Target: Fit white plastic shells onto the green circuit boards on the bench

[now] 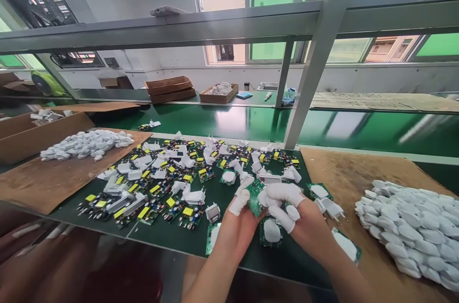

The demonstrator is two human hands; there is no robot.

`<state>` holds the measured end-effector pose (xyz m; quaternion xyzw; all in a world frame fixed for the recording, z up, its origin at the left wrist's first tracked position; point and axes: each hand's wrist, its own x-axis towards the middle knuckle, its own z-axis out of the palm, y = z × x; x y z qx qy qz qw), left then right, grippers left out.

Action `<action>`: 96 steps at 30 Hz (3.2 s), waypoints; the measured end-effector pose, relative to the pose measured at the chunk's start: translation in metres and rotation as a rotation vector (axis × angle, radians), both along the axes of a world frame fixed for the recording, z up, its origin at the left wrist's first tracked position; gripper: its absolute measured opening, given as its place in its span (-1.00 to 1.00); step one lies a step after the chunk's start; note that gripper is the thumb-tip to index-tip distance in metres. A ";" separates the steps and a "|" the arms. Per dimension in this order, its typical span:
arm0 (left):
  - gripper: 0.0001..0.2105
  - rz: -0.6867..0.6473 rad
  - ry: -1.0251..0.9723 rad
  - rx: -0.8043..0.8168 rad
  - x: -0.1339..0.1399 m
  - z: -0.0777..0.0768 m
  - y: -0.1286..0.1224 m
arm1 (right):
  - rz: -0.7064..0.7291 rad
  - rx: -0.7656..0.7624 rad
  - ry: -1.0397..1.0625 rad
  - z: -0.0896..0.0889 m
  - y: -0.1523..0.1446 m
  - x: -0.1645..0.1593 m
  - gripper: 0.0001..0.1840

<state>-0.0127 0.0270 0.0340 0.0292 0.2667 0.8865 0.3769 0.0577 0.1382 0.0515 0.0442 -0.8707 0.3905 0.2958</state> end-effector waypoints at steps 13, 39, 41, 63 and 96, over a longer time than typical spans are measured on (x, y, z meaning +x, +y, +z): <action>-0.66 0.076 0.090 -0.262 0.009 0.000 -0.001 | -0.058 0.296 0.201 -0.023 -0.010 -0.006 -0.55; -0.56 0.207 0.348 -0.328 0.015 -0.009 -0.004 | 0.169 -0.286 -0.521 -0.024 -0.002 0.003 -0.58; -0.60 0.293 0.468 -0.429 0.017 -0.013 -0.004 | 0.172 -0.324 -0.481 -0.030 -0.007 -0.003 -0.58; -0.63 0.210 0.557 -0.708 0.016 -0.010 -0.010 | 0.271 -0.540 -0.359 -0.038 -0.020 -0.023 -0.57; -0.72 0.187 0.704 -0.648 0.006 -0.024 -0.012 | 0.196 -0.470 -0.284 -0.046 -0.028 -0.016 -0.46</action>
